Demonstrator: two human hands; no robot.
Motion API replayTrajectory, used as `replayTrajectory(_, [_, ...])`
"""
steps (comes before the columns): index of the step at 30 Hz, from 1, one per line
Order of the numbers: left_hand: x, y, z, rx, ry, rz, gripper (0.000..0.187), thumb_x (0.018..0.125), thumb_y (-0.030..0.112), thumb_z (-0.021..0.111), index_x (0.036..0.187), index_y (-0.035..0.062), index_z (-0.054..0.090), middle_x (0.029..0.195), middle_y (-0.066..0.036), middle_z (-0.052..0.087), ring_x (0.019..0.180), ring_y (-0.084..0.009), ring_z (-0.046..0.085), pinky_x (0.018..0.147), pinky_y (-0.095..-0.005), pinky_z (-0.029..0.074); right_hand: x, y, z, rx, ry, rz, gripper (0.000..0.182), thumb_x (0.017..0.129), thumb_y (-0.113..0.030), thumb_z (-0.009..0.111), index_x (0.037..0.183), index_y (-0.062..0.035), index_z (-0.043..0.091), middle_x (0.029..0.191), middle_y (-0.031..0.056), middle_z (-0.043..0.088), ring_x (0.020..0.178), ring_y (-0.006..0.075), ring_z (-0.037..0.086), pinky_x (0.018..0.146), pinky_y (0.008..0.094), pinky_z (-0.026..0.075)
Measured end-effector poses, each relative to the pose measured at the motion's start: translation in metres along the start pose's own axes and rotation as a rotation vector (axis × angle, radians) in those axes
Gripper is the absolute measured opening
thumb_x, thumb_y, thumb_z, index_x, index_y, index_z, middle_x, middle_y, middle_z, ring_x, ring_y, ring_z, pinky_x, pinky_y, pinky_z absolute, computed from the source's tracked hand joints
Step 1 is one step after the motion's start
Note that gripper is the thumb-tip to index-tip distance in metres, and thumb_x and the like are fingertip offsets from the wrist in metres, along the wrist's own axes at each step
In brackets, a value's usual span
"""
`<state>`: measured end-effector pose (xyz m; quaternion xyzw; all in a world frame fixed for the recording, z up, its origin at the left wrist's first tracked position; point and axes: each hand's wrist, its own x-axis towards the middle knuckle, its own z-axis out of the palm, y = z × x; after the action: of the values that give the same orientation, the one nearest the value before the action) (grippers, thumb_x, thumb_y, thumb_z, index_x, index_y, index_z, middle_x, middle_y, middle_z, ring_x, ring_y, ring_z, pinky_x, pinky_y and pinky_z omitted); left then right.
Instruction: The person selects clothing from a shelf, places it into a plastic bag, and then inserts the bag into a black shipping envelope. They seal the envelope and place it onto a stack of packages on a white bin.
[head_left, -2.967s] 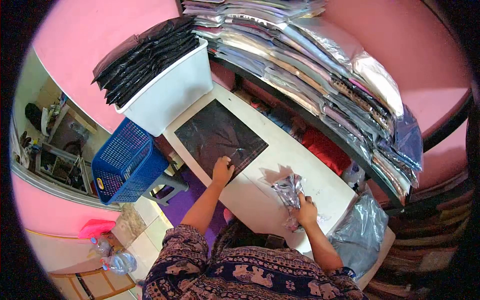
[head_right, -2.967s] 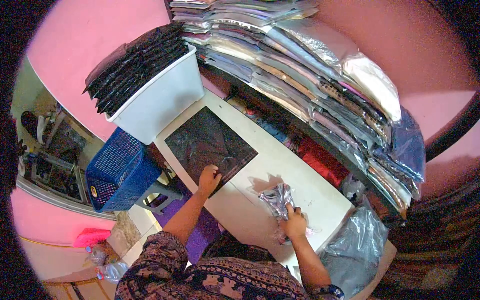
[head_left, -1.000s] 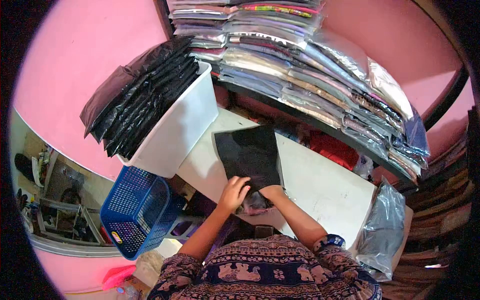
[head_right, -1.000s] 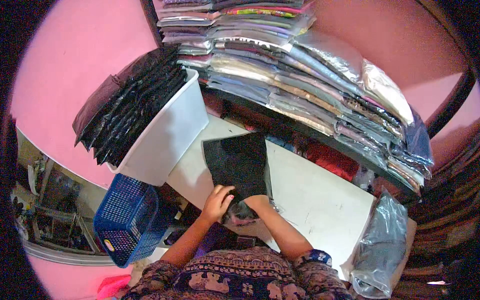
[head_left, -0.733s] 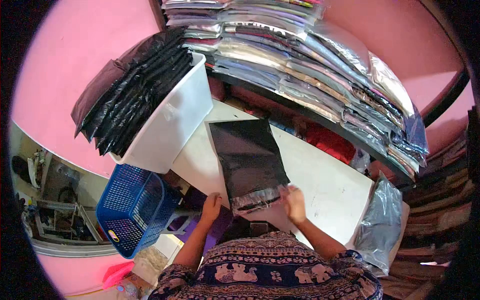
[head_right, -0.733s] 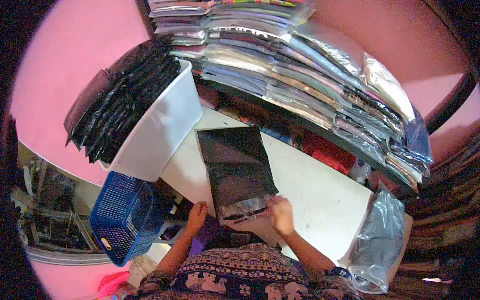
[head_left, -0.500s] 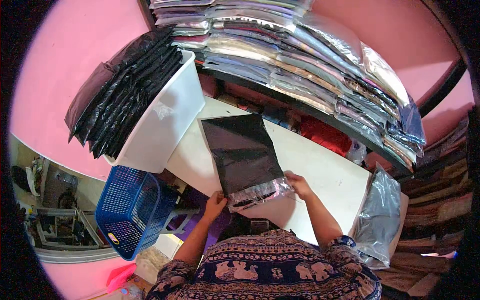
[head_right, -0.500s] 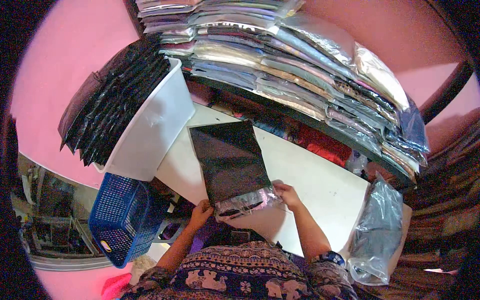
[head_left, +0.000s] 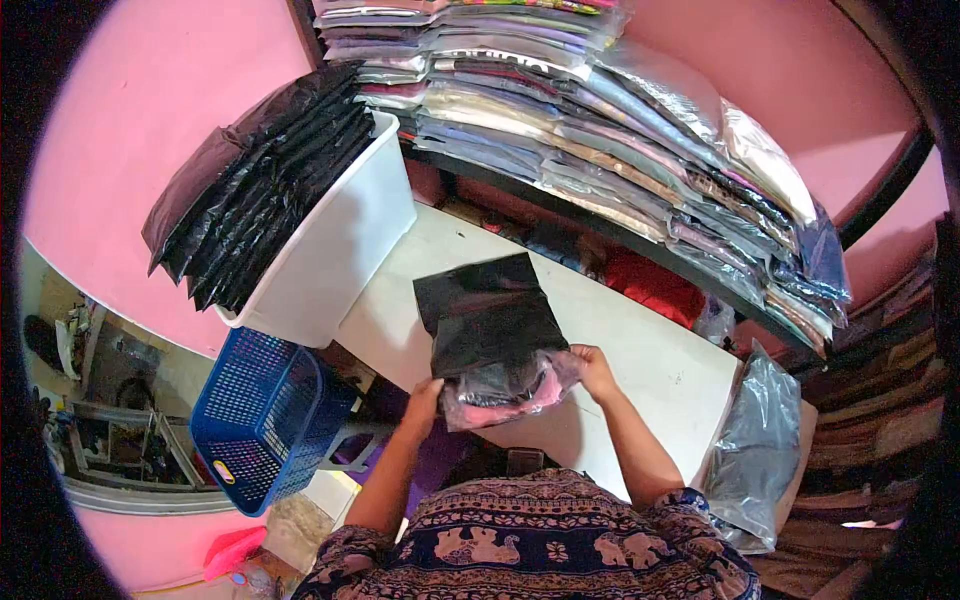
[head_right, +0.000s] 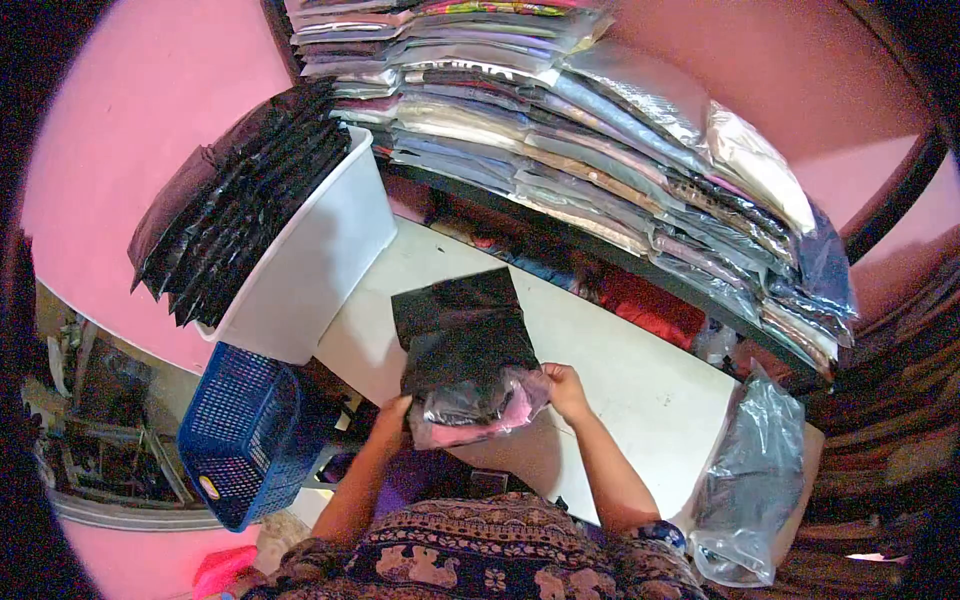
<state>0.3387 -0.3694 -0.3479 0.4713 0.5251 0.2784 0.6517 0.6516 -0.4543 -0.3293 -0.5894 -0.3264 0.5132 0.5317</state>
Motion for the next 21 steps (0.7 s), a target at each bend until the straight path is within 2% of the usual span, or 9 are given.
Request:
replayTrajectory(1, [-0.008,0.017,-0.001,-0.074,-0.03,-0.009,0.031,0.09,0.024,0.048,0.097,-0.0027,0.062,0.084,-0.003,0.061,0.076,-0.0139,0.055,0.071,-0.0299,0.044,-0.009,-0.017,-0.008,-0.005,0.001,0.001,0.012,0.086,-0.01,0.059,0.079,-0.0022,0.066,0.065,-0.0023,0.059,0.055,0.0067,0.052,0.049,0.0238,0.041])
replayTrajectory(3, [-0.031,0.054,-0.001,0.127,-0.086,0.08,0.036,0.091,0.028,0.047,0.098,-0.0047,0.061,0.085,-0.002,0.061,0.078,-0.0137,0.055,0.073,-0.0309,0.044,-0.028,-0.052,-0.027,-0.37,-0.051,0.04,0.015,0.088,-0.014,0.059,0.079,-0.0037,0.066,0.061,-0.0014,0.058,0.05,0.0075,0.05,0.044,0.0238,0.039])
replayTrajectory(5, [-0.059,0.087,0.008,0.193,-0.082,0.172,0.037,0.092,0.031,0.047,0.094,-0.0037,0.062,0.082,-0.005,0.063,0.071,-0.0151,0.059,0.067,-0.0301,0.047,-0.055,-0.084,-0.037,-0.339,-0.059,0.069,0.016,0.088,-0.016,0.059,0.078,-0.0041,0.065,0.059,-0.0013,0.057,0.048,0.0071,0.05,0.042,0.0232,0.038])
replayTrajectory(7, [-0.076,0.104,0.01,0.05,-0.26,0.033,0.039,0.092,0.033,0.047,0.088,-0.0023,0.062,0.075,-0.009,0.064,0.061,-0.0166,0.061,0.057,-0.029,0.05,-0.075,-0.106,-0.05,-0.3,-0.064,0.097,0.018,0.089,-0.017,0.059,0.077,-0.0046,0.065,0.058,-0.0011,0.057,0.045,0.0067,0.049,0.04,0.0226,0.037])
replayTrajectory(8, [-0.077,0.107,0.011,0.05,-0.325,0.06,0.04,0.093,0.034,0.046,0.084,-0.002,0.062,0.069,-0.012,0.064,0.053,-0.0178,0.061,0.05,-0.0278,0.051,-0.082,-0.115,-0.059,-0.237,-0.093,0.064,0.019,0.089,-0.018,0.059,0.076,-0.0052,0.064,0.058,-0.0013,0.057,0.044,0.0063,0.049,0.04,0.0215,0.036])
replayTrajectory(13, [-0.062,0.141,0.051,0.065,-0.212,0.047,0.038,0.092,0.029,0.045,0.083,-0.0051,0.059,0.064,-0.015,0.062,0.049,-0.0179,0.059,0.046,-0.0273,0.048,-0.08,-0.151,-0.089,-0.147,-0.053,0.009,0.023,0.089,-0.021,0.057,0.071,-0.0071,0.059,0.058,0.0019,0.06,0.043,0.0074,0.051,0.037,0.0206,0.035])
replayTrajectory(15, [-0.042,0.157,0.073,0.028,-0.148,0.086,0.039,0.093,0.029,0.043,0.083,-0.0059,0.059,0.06,-0.014,0.061,0.047,-0.018,0.058,0.045,-0.0285,0.048,-0.067,-0.166,-0.096,-0.34,-0.012,-0.067,0.021,0.088,-0.019,0.055,0.071,-0.0075,0.059,0.059,0.0036,0.061,0.043,0.0078,0.052,0.037,0.0213,0.035])
replayTrajectory(19, [-0.053,0.208,0.09,0.225,-0.238,0.152,0.039,0.094,0.028,0.044,0.078,-0.0042,0.06,0.059,-0.014,0.06,0.048,-0.0179,0.056,0.048,-0.0313,0.049,-0.086,-0.219,-0.104,-0.198,0.042,-0.274,0.022,0.088,-0.017,0.054,0.068,-0.0099,0.054,0.058,0.0005,0.057,0.045,0.0071,0.05,0.038,0.0219,0.036])
replayTrajectory(21, [-0.054,0.197,0.102,-0.011,-0.133,0.575,0.037,0.093,0.022,0.045,0.07,-0.0034,0.06,0.057,-0.013,0.059,0.049,-0.019,0.055,0.053,-0.0328,0.048,-0.089,-0.208,-0.11,-0.089,0.1,-0.304,0.021,0.089,-0.016,0.054,0.07,-0.0069,0.053,0.057,-0.0001,0.051,0.048,0.0069,0.048,0.044,0.023,0.036])
